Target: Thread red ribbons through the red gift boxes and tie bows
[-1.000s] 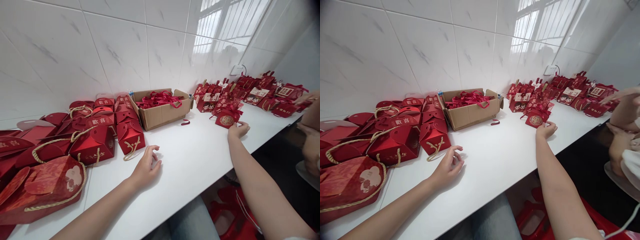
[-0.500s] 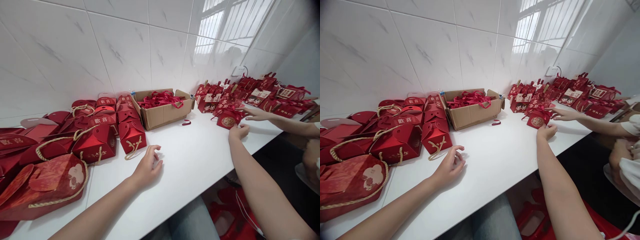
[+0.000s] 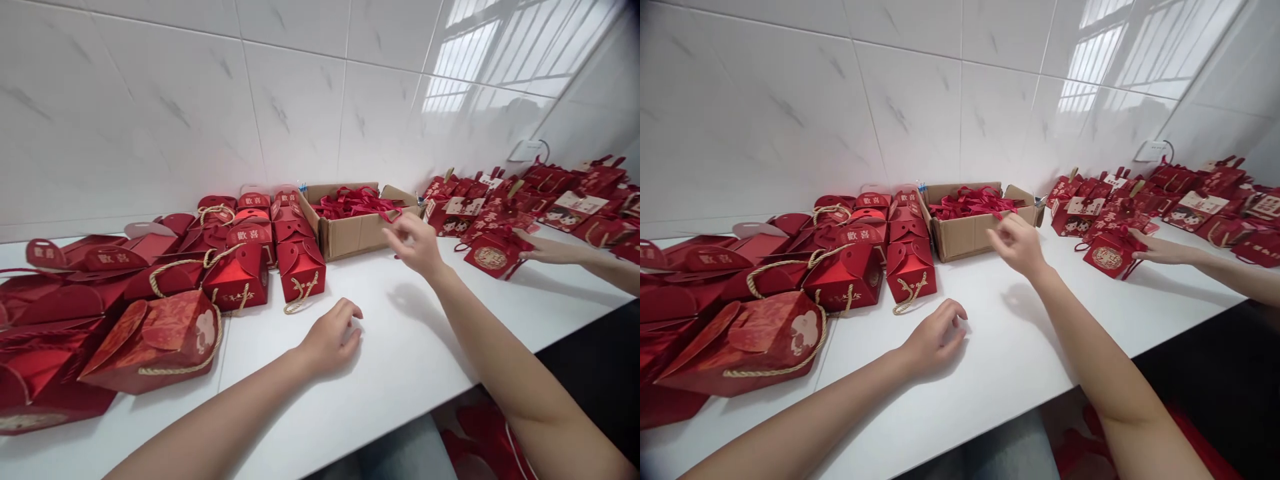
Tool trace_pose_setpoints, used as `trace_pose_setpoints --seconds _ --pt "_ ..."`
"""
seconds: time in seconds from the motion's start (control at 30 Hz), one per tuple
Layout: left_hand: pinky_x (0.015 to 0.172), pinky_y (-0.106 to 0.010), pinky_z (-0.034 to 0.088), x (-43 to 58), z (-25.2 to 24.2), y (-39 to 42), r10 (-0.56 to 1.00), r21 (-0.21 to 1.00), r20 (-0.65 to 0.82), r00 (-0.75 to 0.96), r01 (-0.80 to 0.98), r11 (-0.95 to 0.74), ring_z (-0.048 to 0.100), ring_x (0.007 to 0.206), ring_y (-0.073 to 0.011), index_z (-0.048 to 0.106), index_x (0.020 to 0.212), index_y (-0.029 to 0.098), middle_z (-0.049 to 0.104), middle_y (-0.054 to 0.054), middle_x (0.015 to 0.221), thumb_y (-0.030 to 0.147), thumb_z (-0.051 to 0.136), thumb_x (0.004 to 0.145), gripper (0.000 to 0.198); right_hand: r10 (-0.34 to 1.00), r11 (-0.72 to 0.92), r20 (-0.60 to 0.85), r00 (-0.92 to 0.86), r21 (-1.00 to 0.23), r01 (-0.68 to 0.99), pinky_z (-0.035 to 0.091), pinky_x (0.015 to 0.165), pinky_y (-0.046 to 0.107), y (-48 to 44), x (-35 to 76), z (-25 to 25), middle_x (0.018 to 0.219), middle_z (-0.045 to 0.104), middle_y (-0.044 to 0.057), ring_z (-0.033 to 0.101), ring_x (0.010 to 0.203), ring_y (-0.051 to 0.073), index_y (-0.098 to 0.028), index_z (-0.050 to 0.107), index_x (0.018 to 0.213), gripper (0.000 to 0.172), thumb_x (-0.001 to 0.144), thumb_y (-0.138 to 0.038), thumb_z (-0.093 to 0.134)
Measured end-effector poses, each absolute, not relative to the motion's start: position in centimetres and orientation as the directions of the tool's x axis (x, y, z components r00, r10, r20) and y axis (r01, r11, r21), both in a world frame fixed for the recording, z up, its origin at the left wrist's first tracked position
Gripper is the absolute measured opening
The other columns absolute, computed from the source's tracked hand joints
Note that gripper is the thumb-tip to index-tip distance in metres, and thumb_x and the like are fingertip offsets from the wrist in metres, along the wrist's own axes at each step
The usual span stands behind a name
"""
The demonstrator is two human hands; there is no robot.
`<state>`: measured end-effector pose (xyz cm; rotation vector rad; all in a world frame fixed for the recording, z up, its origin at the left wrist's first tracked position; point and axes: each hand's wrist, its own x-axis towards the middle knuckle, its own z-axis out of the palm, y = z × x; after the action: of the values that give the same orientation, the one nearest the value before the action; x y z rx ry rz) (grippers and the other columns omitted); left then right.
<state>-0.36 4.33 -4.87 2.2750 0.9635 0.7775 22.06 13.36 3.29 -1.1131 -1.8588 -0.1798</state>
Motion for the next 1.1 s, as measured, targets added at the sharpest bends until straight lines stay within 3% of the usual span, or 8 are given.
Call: trace_pose_setpoints --seconds 0.13,0.23,0.37,0.57,0.67,0.8,0.93,1.1 --pt "0.069 -0.028 0.044 -0.6 -5.0 4.2 0.596 0.561 0.42 0.684 0.321 -0.763 0.053 0.076 -0.0152 0.051 0.084 0.019 0.055 -0.004 0.086 0.018 0.049 0.078 0.007 0.689 0.715 0.538 -0.486 -0.395 0.576 0.045 0.078 0.031 13.8 14.1 6.9 0.095 0.061 0.008 0.056 0.088 0.019 -0.018 0.058 0.092 0.032 0.082 -0.048 0.055" --pt "0.06 -0.026 0.042 -0.7 -5.4 4.1 0.465 0.476 0.498 0.732 0.218 -0.852 0.05 0.065 -0.0144 0.052 0.074 0.018 0.053 -0.003 0.071 0.02 0.051 0.075 0.002 0.666 0.742 0.287 -0.689 -0.349 0.572 0.037 0.099 0.041 14.1 10.1 7.1 0.135 0.044 0.014 0.04 0.124 0.028 -0.018 0.041 0.132 0.074 0.074 -0.059 0.06" --pt "0.054 -0.026 0.038 -0.7 -5.7 4.1 0.421 0.449 0.542 0.727 0.173 -0.877 0.045 0.058 -0.0136 0.049 0.069 0.019 0.05 -0.002 0.064 0.024 0.052 0.074 0.008 0.676 0.717 0.017 -0.737 -0.247 0.652 0.035 0.099 0.048 14.1 8.4 6.2 0.132 0.047 0.013 0.043 0.121 0.031 -0.021 0.047 0.13 0.063 0.075 -0.048 0.061" --pt "0.057 -0.025 0.039 -0.7 -5.6 4.2 0.467 0.505 0.528 0.709 0.18 -0.844 0.047 0.059 -0.0127 0.05 0.069 0.018 0.052 -0.002 0.067 0.024 0.054 0.073 0.008 0.662 0.713 -0.094 -0.744 -0.227 0.663 0.041 0.092 0.042 13.3 12.3 7.8 0.121 0.057 0.005 0.053 0.108 0.028 -0.028 0.06 0.115 0.05 0.066 -0.028 0.071" --pt "0.057 -0.026 0.039 -0.7 -5.6 4.2 0.465 0.51 0.526 0.712 0.174 -0.842 0.049 0.06 -0.0131 0.049 0.069 0.019 0.053 -0.002 0.066 0.024 0.054 0.073 0.008 0.622 0.757 0.113 -0.774 -0.337 0.559 0.044 0.09 0.035 13.3 14.9 9.4 0.116 0.061 0.003 0.055 0.106 0.024 -0.026 0.065 0.108 0.035 0.074 -0.036 0.065" --pt "0.055 -0.026 0.038 -0.7 -5.7 4.2 0.457 0.496 0.509 0.73 0.185 -0.848 0.048 0.058 -0.0131 0.048 0.068 0.019 0.053 -0.002 0.064 0.026 0.053 0.074 0.01 0.752 0.568 0.59 -0.294 -0.354 0.743 0.043 0.093 0.04 15.6 17.9 9.3 0.114 0.061 0.01 0.056 0.106 0.025 -0.018 0.064 0.11 0.034 0.081 -0.035 0.057" --pt "0.053 -0.026 0.038 -0.6 -5.6 4.1 0.456 0.502 0.513 0.727 0.178 -0.847 0.045 0.055 -0.0126 0.049 0.065 0.02 0.054 -0.001 0.061 0.026 0.052 0.074 0.012 0.868 0.326 0.479 -0.131 -0.351 0.878 0.041 0.093 0.048 19.0 20.4 6.9 0.115 0.063 0.014 0.056 0.108 0.031 -0.015 0.063 0.114 0.048 0.075 -0.043 0.065" --pt "0.053 -0.027 0.038 -0.6 -5.4 4.1 0.457 0.501 0.496 0.738 0.187 -0.845 0.046 0.053 -0.0128 0.049 0.064 0.019 0.054 -0.002 0.06 0.027 0.05 0.075 0.014 0.88 0.362 0.453 -0.142 -0.447 0.818 0.048 0.085 0.04 20.8 22.0 5.3 0.089 0.072 0.007 0.065 0.088 0.023 -0.017 0.072 0.084 0.017 0.07 -0.023 0.067"
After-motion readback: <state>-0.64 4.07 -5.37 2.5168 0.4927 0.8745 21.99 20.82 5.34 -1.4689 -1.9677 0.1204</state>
